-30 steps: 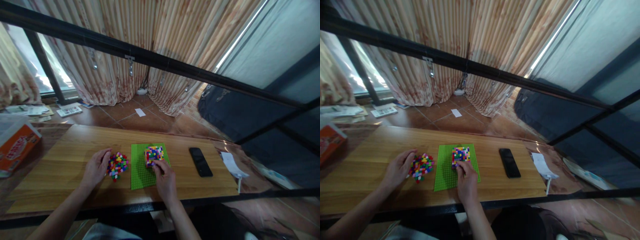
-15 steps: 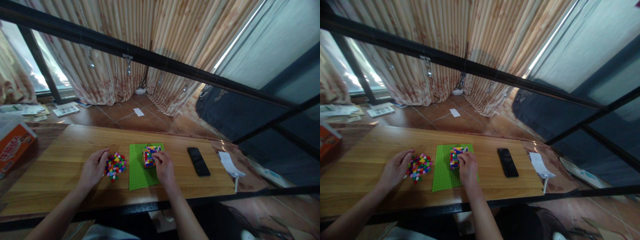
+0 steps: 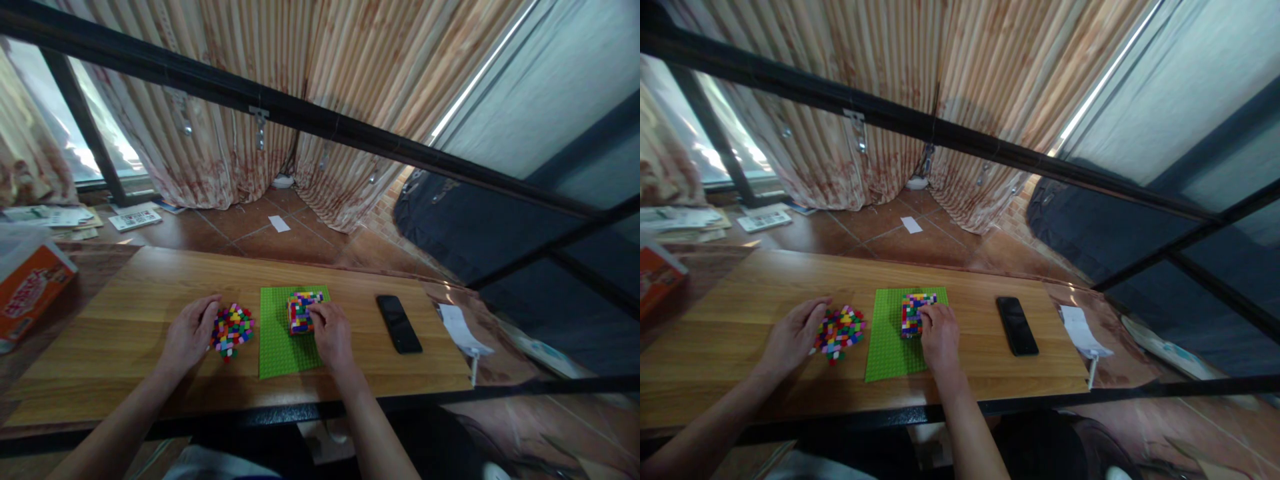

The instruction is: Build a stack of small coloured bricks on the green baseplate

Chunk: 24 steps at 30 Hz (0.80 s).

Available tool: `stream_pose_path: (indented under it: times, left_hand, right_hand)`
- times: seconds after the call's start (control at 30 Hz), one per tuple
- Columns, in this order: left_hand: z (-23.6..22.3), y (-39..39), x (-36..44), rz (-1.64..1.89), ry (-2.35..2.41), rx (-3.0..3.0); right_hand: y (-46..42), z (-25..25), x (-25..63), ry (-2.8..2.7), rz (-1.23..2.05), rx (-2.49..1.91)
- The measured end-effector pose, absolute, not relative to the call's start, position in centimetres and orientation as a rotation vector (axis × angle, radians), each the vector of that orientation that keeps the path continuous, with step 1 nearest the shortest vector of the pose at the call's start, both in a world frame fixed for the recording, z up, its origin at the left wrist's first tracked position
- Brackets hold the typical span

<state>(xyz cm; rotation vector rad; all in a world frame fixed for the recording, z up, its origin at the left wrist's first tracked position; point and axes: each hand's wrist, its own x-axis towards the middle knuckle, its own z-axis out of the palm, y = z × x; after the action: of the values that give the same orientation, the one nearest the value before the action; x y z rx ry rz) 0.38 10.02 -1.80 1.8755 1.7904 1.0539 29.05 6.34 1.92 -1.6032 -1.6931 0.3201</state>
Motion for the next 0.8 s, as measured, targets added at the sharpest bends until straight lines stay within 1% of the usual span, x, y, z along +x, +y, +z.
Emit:
stream_pose_path:
  times: [0.53,0.8]
  left_hand:
    - [-2.11,10.21,0.26,1.048,1.778,1.897]
    - [-1.94,10.12,0.38,1.05,1.782,1.907]
  right_hand:
    - [6.66,2.12,28.95,-1.759,0.324,-1.594]
    - [6.68,1.74,28.77,-1.645,0.36,-1.543]
